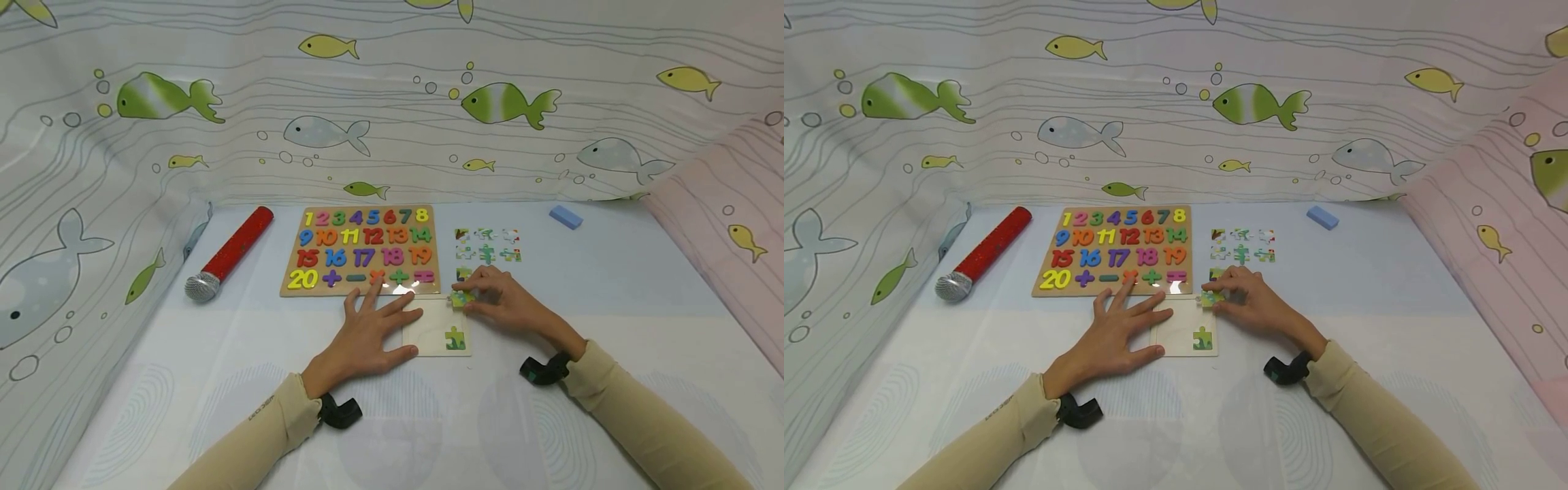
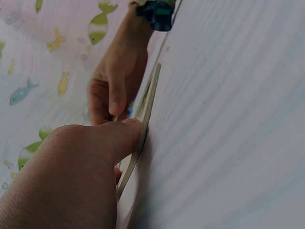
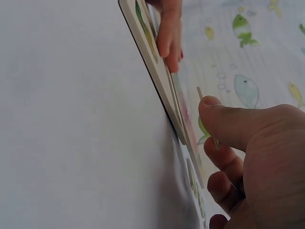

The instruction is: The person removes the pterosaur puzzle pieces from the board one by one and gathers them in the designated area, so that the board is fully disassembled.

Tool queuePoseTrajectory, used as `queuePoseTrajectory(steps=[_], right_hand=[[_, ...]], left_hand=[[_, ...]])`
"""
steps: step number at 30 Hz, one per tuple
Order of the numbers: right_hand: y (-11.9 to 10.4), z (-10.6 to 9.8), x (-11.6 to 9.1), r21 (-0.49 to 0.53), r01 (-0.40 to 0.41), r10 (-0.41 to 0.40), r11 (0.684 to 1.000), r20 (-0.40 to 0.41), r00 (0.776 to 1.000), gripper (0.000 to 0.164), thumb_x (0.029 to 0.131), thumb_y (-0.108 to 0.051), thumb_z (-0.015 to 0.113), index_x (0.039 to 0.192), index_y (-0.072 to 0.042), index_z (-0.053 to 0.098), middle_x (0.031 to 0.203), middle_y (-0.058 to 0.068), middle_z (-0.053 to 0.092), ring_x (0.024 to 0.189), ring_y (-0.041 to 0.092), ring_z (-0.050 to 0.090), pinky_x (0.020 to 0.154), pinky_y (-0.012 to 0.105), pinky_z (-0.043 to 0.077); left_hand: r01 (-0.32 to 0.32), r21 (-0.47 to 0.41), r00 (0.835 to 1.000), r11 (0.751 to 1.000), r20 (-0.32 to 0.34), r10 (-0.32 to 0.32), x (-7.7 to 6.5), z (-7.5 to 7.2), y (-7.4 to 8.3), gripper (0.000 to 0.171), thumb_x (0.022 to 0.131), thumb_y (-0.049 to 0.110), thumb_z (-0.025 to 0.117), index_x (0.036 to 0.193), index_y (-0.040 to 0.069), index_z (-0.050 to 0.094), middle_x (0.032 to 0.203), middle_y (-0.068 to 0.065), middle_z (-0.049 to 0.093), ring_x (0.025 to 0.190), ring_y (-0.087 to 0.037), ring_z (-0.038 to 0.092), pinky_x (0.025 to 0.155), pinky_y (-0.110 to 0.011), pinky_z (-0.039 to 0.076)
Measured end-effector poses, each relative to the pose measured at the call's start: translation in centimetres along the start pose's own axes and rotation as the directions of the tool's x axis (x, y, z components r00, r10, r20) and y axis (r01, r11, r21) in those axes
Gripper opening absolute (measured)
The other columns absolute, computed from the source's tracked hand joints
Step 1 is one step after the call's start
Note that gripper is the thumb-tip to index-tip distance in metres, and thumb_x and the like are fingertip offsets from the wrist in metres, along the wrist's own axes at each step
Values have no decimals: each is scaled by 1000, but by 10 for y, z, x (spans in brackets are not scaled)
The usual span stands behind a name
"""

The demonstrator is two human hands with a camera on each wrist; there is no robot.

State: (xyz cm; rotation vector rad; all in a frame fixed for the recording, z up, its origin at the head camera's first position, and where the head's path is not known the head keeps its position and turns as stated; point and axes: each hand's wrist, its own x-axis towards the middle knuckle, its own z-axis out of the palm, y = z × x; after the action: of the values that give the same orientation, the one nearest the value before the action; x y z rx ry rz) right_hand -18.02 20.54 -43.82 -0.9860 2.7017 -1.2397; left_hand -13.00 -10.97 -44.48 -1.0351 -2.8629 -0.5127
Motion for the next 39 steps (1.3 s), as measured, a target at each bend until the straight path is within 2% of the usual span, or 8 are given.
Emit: queuePoseTrajectory(steps=[9, 16, 23, 36, 39], right_hand=[[9, -7, -2, 16, -7, 8, 1000, -29, 1000, 37, 88, -12, 79, 125, -11, 74, 102, 3, 67, 92, 16, 49, 79, 30, 36], [14, -12, -3, -1, -48, 48, 999, -47, 998, 36, 90, -12, 78, 126, -12, 74, 100, 3, 65, 89, 17, 46, 79, 32, 34], [20, -17, -5, -38, -99, 97, 994, -69, 993, 37, 89, -14, 78, 127, -14, 73, 102, 5, 63, 92, 20, 47, 82, 35, 33], [29, -25, -8, -82, -71, 60, 994, -123, 991, 38, 88, -6, 78, 126, -7, 72, 102, 9, 65, 92, 19, 50, 81, 32, 37], [30, -25, -8, -89, -89, 77, 992, -127, 989, 37, 88, -7, 77, 125, -7, 72, 101, 9, 62, 91, 19, 48, 82, 35, 31]], left_hand=[[-2, -3, 1000, 1000, -12, 2, 0, 1, 0, 63, 92, 63, 56, 149, 35, 53, 165, 8, 37, 158, -45, 10, 114, -74, 4], [-2, -4, 1000, 1000, -16, 2, 0, 2, -1, 63, 91, 63, 57, 148, 36, 53, 164, 8, 38, 158, -45, 10, 113, -74, 4], [0, -4, 1000, 1000, -14, 0, 0, 2, -1, 64, 91, 63, 58, 149, 36, 53, 164, 8, 38, 158, -45, 9, 114, -74, 4], [8, -7, 1000, 1000, -9, -8, -1, 2, 0, 64, 91, 63, 58, 149, 36, 53, 164, 8, 37, 159, -43, 8, 114, -74, 5], [7, -10, 1000, 1000, -12, -7, -1, 2, 0, 64, 91, 63, 58, 148, 36, 53, 164, 8, 38, 159, -44, 8, 114, -74, 5]])
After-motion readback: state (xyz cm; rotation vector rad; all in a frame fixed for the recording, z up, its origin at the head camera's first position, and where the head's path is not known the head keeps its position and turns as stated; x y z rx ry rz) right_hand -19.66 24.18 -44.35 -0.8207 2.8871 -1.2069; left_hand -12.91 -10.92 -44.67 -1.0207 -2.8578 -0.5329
